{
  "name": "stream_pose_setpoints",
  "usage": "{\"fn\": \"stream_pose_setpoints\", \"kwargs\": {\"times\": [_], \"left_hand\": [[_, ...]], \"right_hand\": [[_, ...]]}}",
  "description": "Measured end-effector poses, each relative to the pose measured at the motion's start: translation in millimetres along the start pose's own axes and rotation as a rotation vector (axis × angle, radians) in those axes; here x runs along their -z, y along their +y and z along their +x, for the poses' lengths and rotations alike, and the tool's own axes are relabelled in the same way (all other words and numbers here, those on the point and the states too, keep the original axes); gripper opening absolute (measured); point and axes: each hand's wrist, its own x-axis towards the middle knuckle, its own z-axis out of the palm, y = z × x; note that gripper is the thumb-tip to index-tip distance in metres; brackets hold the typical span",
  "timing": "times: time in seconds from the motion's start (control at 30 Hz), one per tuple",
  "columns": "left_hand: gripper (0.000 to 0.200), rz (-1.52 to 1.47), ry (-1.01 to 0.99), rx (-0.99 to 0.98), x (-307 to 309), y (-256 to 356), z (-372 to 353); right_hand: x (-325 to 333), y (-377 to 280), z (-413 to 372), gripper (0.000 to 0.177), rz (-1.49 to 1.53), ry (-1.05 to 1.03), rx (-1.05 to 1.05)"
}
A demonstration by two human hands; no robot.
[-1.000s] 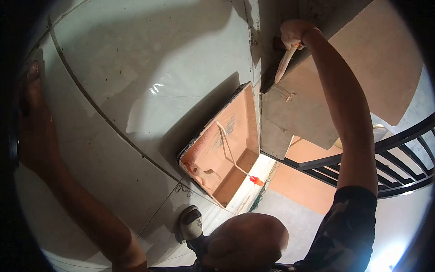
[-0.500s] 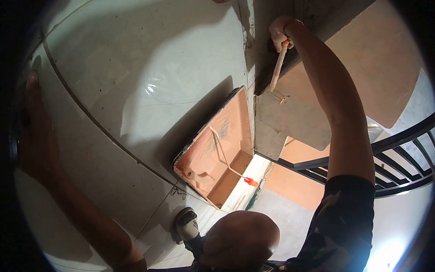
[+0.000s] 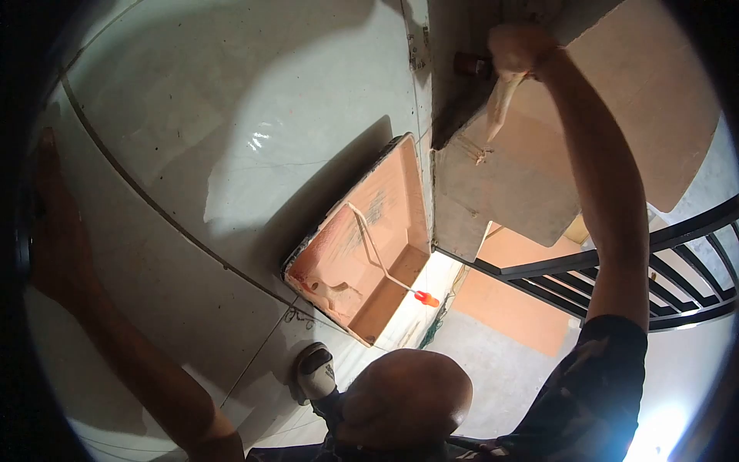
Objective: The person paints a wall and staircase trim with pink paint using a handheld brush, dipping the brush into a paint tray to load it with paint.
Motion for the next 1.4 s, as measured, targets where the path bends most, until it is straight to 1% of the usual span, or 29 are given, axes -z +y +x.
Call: {"fn": "stream_pose_setpoints", "kwargs": {"times": [0.03,0.1,0.13,0.17,0.23,0.3,0.33,0.4,0.43,0.5,0.53,0.57,0.6,0.63,0.67,0.7,0.73,0.77,0.8,0.9,0.93,1.0,1.03,1.1,1.13,1.2,1.23,1.3,1.4], "left_hand": [[0.032,-0.001,-0.001,0.001,-1,1,0],[0.032,0.057,0.017,-0.049,-1,1,1],[0.032,0.057,0.015,-0.051,-1,1,1],[0.033,-0.002,0.017,-0.016,-2,2,1],[0.033,-0.063,0.012,0.018,-1,0,1],[0.034,0.052,0.025,-0.148,-1,-4,4],[0.034,0.049,0.021,-0.145,-2,-3,3],[0.035,0.015,0.03,-0.063,-3,-1,1],[0.035,0.013,0.022,-0.062,-3,0,1],[0.035,0.143,0.032,-0.17,-2,5,3],[0.035,0.137,0.03,-0.173,2,-8,1],[0.021,0.155,-0.079,-0.241,8,-35,-3],[0.028,0.176,-0.186,-0.31,9,-38,0],[0.028,0.176,-0.186,-0.315,9,-36,-2],[0.021,0.094,-0.101,-0.171,4,-13,0],[0.035,0.011,-0.015,-0.025,1,1,1],[0.035,0.011,-0.016,-0.03,1,1,1],[0.035,0.022,-0.04,-0.038,4,1,2],[0.034,0.03,-0.061,-0.045,5,1,1],[0.034,0.062,0.006,-0.094,0,0,1],[0.034,0.056,0.005,-0.097,-1,1,1],[0.035,0.133,0.017,-0.103,0,2,0],[0.035,0.132,0.013,-0.101,0,6,0],[0.036,0.154,-0.01,0.001,1,13,0],[0.036,0.158,-0.013,0.001,1,13,0],[0.037,0.165,-0.023,-0.004,1,13,1],[0.037,0.165,-0.025,-0.004,1,13,1],[0.037,0.173,-0.018,-0.041,2,10,1],[0.037,0.1,-0.016,-0.075,2,3,2]], "right_hand": [[-5,11,1,0.018,0.0,-0.002,0.0],[-4,22,3,0.021,-0.195,-0.049,-0.021],[-8,23,2,0.019,-0.219,-0.031,0.077],[-8,13,0,0.019,-0.217,-0.03,0.072],[-21,-13,4,0.019,-0.072,0.118,0.178],[-50,-30,35,0.017,-0.204,0.074,0.316],[-69,-34,46,0.017,-0.204,0.068,0.318],[-95,-40,60,0.014,-0.135,0.087,0.273],[-99,-44,54,0.014,-0.131,0.08,0.276],[-106,-52,28,0.013,-0.081,0.226,0.054],[-108,-52,19,0.013,-0.079,0.221,0.049],[-110,-50,9,0.013,-0.027,0.222,0.007],[-111,-49,-1,0.013,0.024,0.227,-0.036],[-112,-47,-14,0.013,0.039,0.257,-0.082],[-109,-42,-28,0.012,0.053,0.293,-0.126],[-106,-32,-39,0.012,0.018,0.321,-0.203],[-102,-24,-55,0.013,-0.013,0.34,-0.281],[-88,-18,-77,0.012,-0.01,0.336,-0.305],[-78,-12,-97,0.009,-0.037,0.403,-0.308],[-70,-17,-128,0.012,0.116,0.599,-0.273],[-72,-20,-125,0.012,0.117,0.595,-0.279],[-86,-27,-111,0.011,0.192,0.584,-0.105],[-98,-30,-101,0.011,0.192,0.58,-0.104],[-121,-34,-74,0.01,0.135,0.413,0.014],[-125,-33,-61,0.01,0.139,0.413,0.018],[-134,-29,-42,0.01,0.053,0.312,0.142],[-133,-26,-33,0.01,0.053,0.311,0.143],[-125,-26,-19,0.004,-0.102,0.328,0.279],[-118,-35,-1,0.004,-0.169,0.295,0.308]]}}
